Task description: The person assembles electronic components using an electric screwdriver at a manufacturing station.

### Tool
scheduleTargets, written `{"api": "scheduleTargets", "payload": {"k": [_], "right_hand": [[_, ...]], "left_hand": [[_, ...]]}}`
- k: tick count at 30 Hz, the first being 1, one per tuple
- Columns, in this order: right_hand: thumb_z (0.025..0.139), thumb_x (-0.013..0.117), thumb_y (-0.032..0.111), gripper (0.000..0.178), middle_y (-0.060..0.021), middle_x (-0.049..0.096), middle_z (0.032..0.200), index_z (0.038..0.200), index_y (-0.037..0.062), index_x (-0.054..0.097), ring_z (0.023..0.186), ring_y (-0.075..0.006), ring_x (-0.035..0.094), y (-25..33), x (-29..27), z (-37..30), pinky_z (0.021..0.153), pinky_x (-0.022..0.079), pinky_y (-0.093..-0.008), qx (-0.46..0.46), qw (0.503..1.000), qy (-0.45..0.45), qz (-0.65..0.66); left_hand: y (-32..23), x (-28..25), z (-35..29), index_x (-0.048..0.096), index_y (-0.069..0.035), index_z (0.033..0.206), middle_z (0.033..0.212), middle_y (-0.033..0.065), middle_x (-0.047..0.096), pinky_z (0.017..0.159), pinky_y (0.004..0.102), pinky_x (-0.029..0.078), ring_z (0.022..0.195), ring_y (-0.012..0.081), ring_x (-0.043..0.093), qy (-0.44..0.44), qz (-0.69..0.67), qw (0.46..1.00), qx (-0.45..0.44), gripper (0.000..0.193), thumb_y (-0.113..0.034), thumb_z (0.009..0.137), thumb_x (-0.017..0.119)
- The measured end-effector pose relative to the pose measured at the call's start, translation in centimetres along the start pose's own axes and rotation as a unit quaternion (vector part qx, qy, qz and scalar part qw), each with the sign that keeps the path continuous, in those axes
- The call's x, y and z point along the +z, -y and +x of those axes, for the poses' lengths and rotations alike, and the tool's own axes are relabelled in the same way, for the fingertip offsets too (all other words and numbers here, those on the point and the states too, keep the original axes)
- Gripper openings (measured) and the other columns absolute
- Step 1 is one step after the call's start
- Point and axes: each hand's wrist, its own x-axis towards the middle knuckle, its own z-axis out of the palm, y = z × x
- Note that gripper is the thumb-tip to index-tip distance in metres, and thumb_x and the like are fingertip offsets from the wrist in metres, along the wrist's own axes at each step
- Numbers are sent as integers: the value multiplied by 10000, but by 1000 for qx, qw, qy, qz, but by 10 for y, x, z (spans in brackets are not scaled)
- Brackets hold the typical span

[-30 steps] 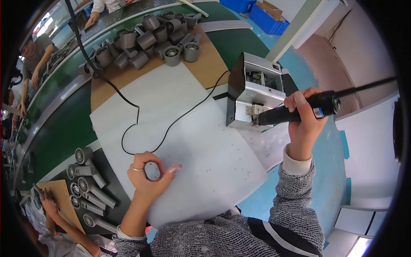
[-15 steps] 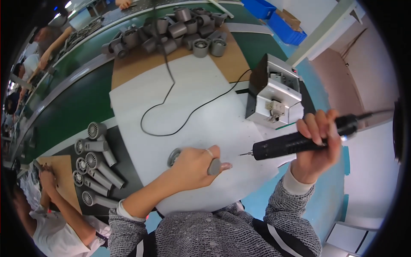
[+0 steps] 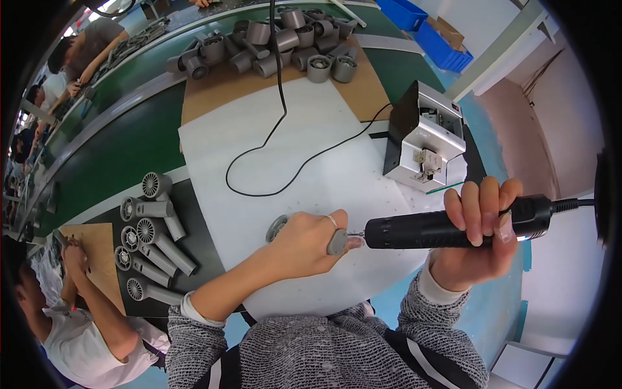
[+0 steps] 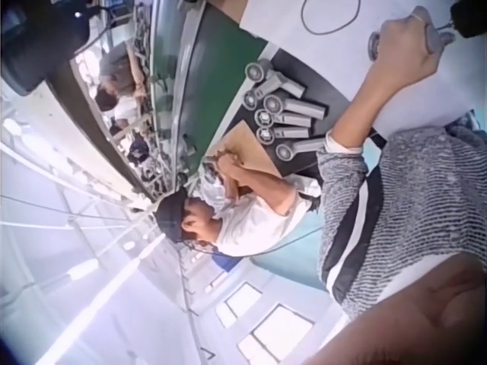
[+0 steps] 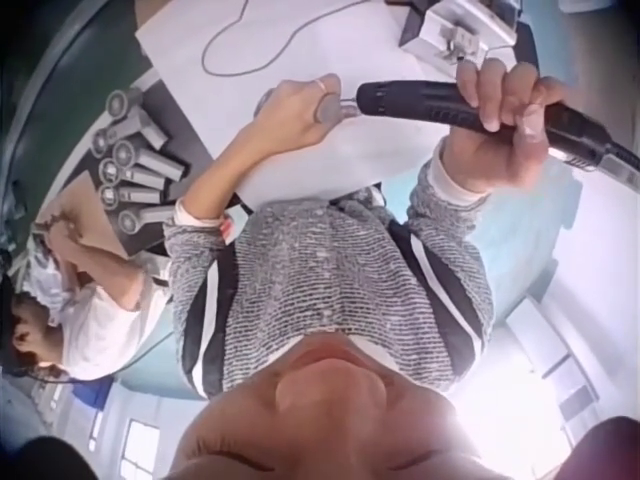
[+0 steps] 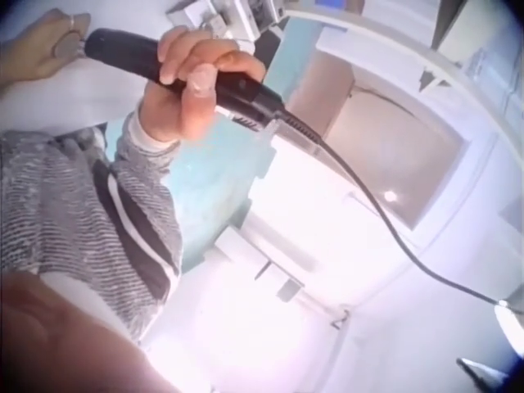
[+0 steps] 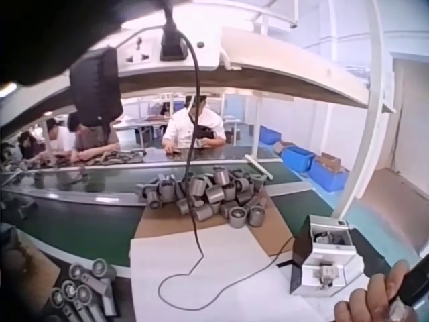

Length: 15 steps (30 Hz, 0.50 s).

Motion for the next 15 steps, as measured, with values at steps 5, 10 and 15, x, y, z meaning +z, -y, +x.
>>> {"api": "scheduleTargets", "payload": {"k": [5, 10, 15], "right_hand": [[809, 608, 82, 230, -6, 441, 674, 946, 91, 423, 521, -99, 436, -1, 3, -5, 547, 373, -292, 6, 1000, -11, -14], [799, 623, 64, 251, -10, 436, 655, 922, 98, 406, 512, -114, 445, 0, 10, -15, 535, 378, -300, 3, 1000, 3, -23], [835, 594, 76, 212, 6, 421, 681, 896, 93, 391, 537, -71, 447, -3, 22, -19, 566, 369, -263, -12, 998, 41, -53]], "left_hand": [[-1, 0, -1, 508, -64, 803, 559, 116, 544, 462, 387, 437, 493, 317, 578, 33, 0, 998, -50, 249, -160, 772, 736], [3, 3, -2, 513, -63, 802, 557, 113, 544, 457, 386, 430, 485, 310, 573, 17, -16, 999, -32, 231, -145, 769, 727], [2, 3, 0, 523, -63, 813, 534, 104, 537, 475, 393, 439, 492, 318, 576, 24, -10, 999, -23, 230, -156, 764, 728]]}}
